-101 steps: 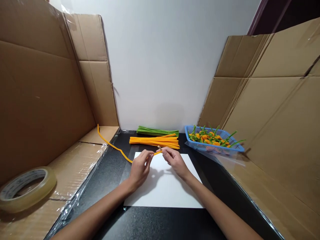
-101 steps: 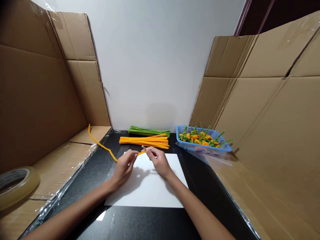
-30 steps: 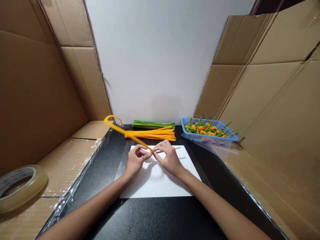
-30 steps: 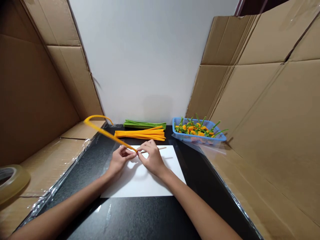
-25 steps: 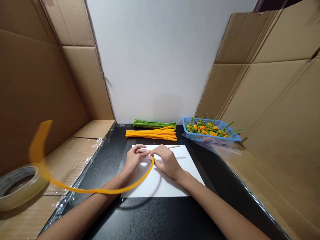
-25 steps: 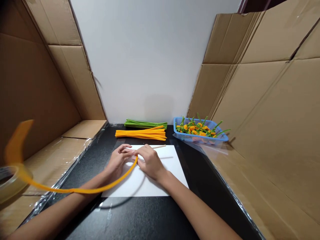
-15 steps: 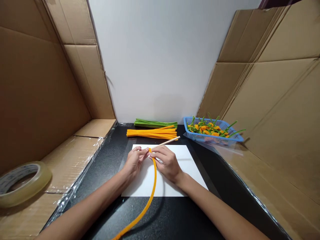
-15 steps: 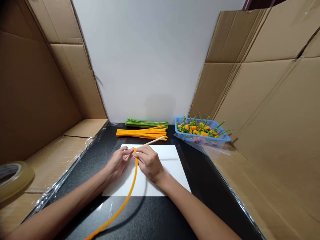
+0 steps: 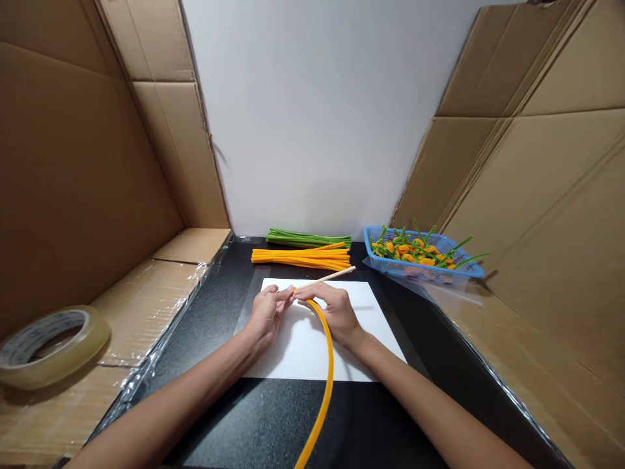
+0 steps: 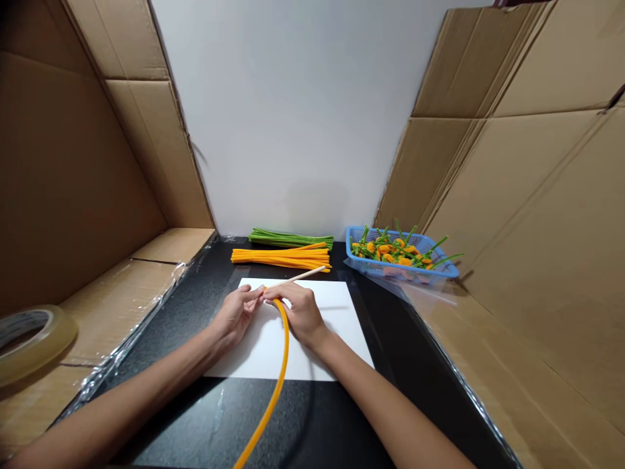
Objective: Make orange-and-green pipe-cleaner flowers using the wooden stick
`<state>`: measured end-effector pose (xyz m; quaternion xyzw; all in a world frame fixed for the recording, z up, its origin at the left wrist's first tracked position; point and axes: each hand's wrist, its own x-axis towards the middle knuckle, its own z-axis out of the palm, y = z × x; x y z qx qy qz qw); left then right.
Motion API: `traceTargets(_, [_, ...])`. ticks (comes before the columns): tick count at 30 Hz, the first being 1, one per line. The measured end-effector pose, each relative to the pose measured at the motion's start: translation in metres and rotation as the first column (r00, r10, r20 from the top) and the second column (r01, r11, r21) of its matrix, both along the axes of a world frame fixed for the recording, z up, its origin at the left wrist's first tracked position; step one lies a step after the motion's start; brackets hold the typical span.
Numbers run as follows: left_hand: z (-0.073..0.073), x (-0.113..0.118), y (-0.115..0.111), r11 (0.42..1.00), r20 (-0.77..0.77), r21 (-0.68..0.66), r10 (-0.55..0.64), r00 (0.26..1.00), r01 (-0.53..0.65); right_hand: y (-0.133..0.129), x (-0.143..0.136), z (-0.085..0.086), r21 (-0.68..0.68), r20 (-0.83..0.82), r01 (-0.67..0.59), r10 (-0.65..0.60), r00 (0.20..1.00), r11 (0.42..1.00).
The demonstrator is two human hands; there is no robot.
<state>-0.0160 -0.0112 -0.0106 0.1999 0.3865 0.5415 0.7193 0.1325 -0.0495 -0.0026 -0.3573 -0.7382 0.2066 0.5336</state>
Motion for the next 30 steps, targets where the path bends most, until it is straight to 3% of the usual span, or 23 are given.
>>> traceTargets(4, [0.009, 0.0, -0.001, 0.999, 0.024, -0.043, 0.027, 0.999, -0.026, 0.002, -0.004, -0.005, -0.202, -0.185, -0.001, -0.037, 0.982, 0.979])
traceTargets(7, [0.014, -0.001, -0.001, 0.999, 0.05, -0.04, 0.023, 0.998, -0.021, 0.005, -0.01, -0.012, -0.411, -0.414, -0.066, -0.122, 0.902, 0.909])
traceTargets(9, [0.013, -0.003, 0.0, 0.999, 0.053, 0.012, -0.044, 0.998, 0.043, 0.007, -0.01, -0.014, -0.508, -0.535, -0.173, -0.152, 0.831, 0.844])
traceTargets(11, [0.012, -0.007, 0.003, 0.973, 0.029, 0.139, -0.191, 0.981, 0.185, 0.008, -0.006, -0.012, -0.558, -0.599, -0.278, -0.148, 0.787, 0.782])
traceTargets(14, [0.012, -0.016, 0.011, 0.823, -0.156, 0.361, -0.411, 0.898, 0.439, 0.011, 0.005, -0.005, -0.608, -0.572, -0.353, -0.085, 0.816, 0.711])
traceTargets(17, [0.016, -0.025, 0.02, 0.659, -0.428, 0.442, -0.441, 0.789, 0.608, 0.012, 0.013, 0.0, -0.652, -0.501, -0.319, -0.074, 0.862, 0.688])
traceTargets(20, [0.016, -0.03, 0.023, 0.545, -0.672, 0.511, -0.228, 0.704, 0.664, 0.012, 0.015, 0.001, -0.684, -0.398, -0.212, -0.113, 0.91, 0.698])
traceTargets(22, [0.011, -0.03, 0.022, 0.458, -0.806, 0.545, 0.053, 0.59, 0.703, 0.012, 0.015, 0.001, -0.698, -0.331, -0.138, -0.146, 0.932, 0.703])
traceTargets(24, [0.002, -0.028, 0.019, 0.399, -0.844, 0.533, 0.303, 0.442, 0.746, 0.011, 0.013, 0.002, -0.691, -0.258, -0.056, -0.174, 0.95, 0.721])
traceTargets(27, [-0.009, -0.022, 0.013, 0.421, -0.814, 0.541, 0.482, 0.326, 0.728, 0.009, 0.008, 0.004, -0.526, -0.078, 0.148, -0.221, 0.972, 0.838])
traceTargets(30, [-0.012, -0.018, 0.006, 0.517, -0.783, 0.611, 0.506, 0.362, 0.599, 0.004, 0.001, 0.004, -0.317, 0.041, 0.28, -0.281, 0.959, 0.906])
